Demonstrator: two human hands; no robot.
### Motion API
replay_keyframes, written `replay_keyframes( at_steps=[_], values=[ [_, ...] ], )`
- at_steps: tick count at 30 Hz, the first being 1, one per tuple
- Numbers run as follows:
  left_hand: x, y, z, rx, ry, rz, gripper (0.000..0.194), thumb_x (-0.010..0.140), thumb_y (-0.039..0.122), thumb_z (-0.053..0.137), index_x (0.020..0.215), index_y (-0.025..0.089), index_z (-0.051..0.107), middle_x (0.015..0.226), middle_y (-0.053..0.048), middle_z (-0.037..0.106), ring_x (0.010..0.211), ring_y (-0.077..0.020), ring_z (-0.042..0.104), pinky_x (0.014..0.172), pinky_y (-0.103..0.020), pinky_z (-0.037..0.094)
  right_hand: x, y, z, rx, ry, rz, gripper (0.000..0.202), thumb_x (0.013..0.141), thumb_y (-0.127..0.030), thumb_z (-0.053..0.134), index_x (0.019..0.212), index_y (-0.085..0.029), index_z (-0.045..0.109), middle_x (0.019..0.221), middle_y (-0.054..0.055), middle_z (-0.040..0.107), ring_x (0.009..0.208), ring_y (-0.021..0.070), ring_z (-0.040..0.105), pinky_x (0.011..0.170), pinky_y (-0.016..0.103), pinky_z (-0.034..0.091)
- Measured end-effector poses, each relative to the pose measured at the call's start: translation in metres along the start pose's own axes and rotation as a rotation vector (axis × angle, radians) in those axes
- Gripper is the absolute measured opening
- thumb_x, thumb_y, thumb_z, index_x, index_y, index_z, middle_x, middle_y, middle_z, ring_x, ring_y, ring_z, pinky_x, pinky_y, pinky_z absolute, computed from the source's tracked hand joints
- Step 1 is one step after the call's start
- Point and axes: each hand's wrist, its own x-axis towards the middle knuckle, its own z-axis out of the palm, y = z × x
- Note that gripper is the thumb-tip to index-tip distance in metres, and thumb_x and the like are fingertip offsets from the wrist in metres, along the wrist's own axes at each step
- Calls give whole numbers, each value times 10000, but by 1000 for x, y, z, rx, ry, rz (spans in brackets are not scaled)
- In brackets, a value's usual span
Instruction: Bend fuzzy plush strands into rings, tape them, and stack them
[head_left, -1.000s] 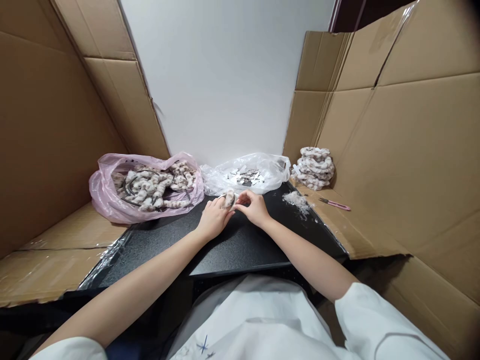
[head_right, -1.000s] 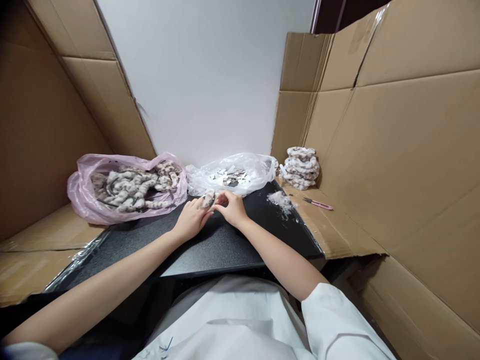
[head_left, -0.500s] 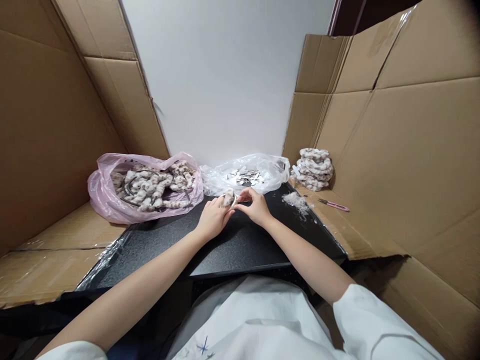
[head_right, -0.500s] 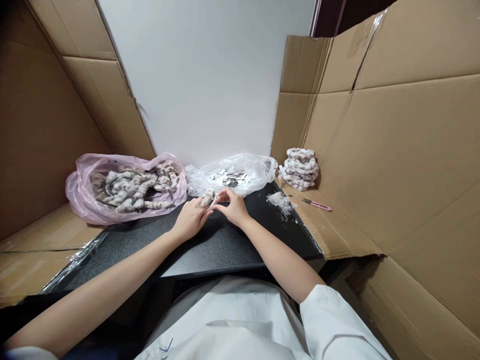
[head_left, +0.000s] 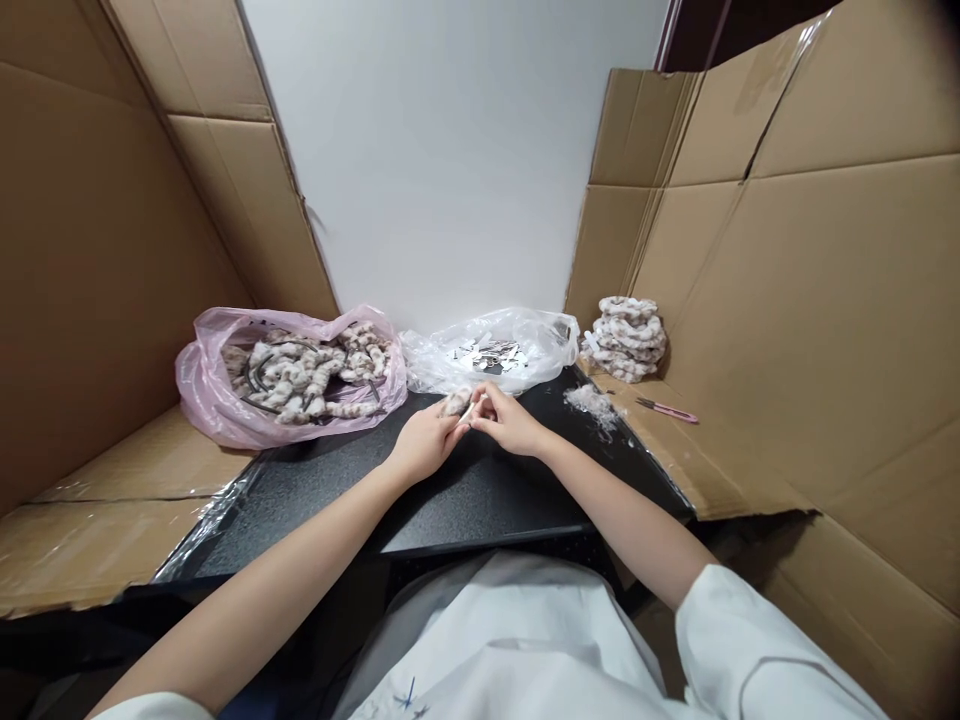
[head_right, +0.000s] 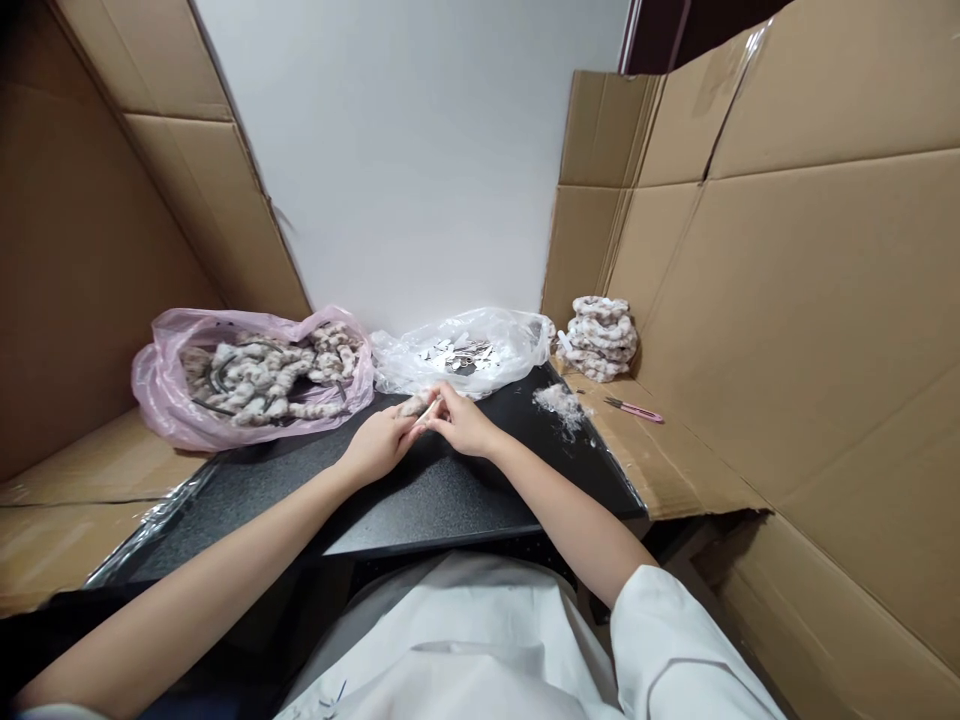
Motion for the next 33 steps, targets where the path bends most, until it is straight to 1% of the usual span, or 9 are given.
replay_keyframes(
  at_steps=[2, 3, 6, 9, 16, 20, 25, 29, 33],
  values=[
    [0, -1, -2, -54, -48, -11, 407, 951, 395, 392, 712, 168, 630, 814, -86, 602, 788, -209, 559, 720, -315, 412, -3, 2, -8, 110, -89, 61, 254, 767, -206, 574, 949, -224, 398, 702, -65, 499, 613, 106, 463, 621, 251, 370],
    [0, -2, -4, -86, -92, -3, 429, 945, 425, 393, 679, 168, 610, 767, -73, 587, 747, -200, 547, 694, -308, 403, -4, 5, -13, 153, -98, 94, 261, 761, -222, 589, 938, -223, 397, 705, -65, 500, 622, 104, 469, 626, 249, 368],
    [0, -5, -9, -183, -215, 74, 432, 937, 454, 383, 678, 172, 584, 708, -45, 559, 702, -182, 519, 660, -290, 383, -6, 14, -30, 224, -41, 188, 306, 732, -270, 640, 903, -223, 390, 699, -73, 507, 607, 94, 452, 611, 236, 351],
    [0, -7, -11, -216, -252, 118, 399, 939, 421, 372, 718, 175, 594, 747, -52, 578, 747, -187, 524, 682, -289, 385, -13, 13, -36, 272, -27, 247, 351, 703, -314, 690, 859, -220, 390, 687, -75, 514, 581, 85, 421, 571, 221, 318],
    [1, -6, -6, -198, -184, 31, 419, 930, 446, 395, 690, 179, 613, 691, -49, 552, 683, -184, 515, 632, -287, 363, -48, -23, -18, 415, -148, 211, 364, 728, -411, 727, 845, -209, 448, 762, -34, 545, 679, 98, 488, 626, 238, 386],
    [0, -6, -8, -233, -213, 54, 417, 931, 441, 393, 698, 179, 619, 693, -42, 545, 693, -181, 509, 640, -282, 367, -52, -19, -36, 423, -74, 330, 413, 678, -396, 771, 852, -213, 444, 780, -40, 560, 667, 87, 486, 601, 215, 383],
    [0, -7, -12, -237, -238, 89, 295, 871, 386, 476, 747, 170, 633, 748, -54, 561, 756, -196, 511, 659, -279, 383, -51, -5, -57, 471, 9, 468, 439, 637, -348, 800, 846, -216, 438, 816, -47, 583, 629, 64, 476, 584, 194, 385],
    [1, -8, -12, -211, -183, 83, 340, 896, 414, 450, 779, 170, 655, 736, -52, 575, 740, -187, 505, 670, -280, 374, -57, -14, -56, 506, 2, 431, 440, 645, -348, 801, 837, -216, 428, 815, -43, 588, 625, 65, 482, 588, 200, 390],
    [4, -11, -9, -174, -110, 46, 435, 916, 478, 421, 713, 172, 653, 684, -45, 547, 706, -176, 495, 641, -273, 354, -66, -31, -48, 491, -19, 360, 403, 691, -366, 773, 853, -218, 435, 833, -31, 584, 657, 79, 496, 602, 214, 397]
  ],
)
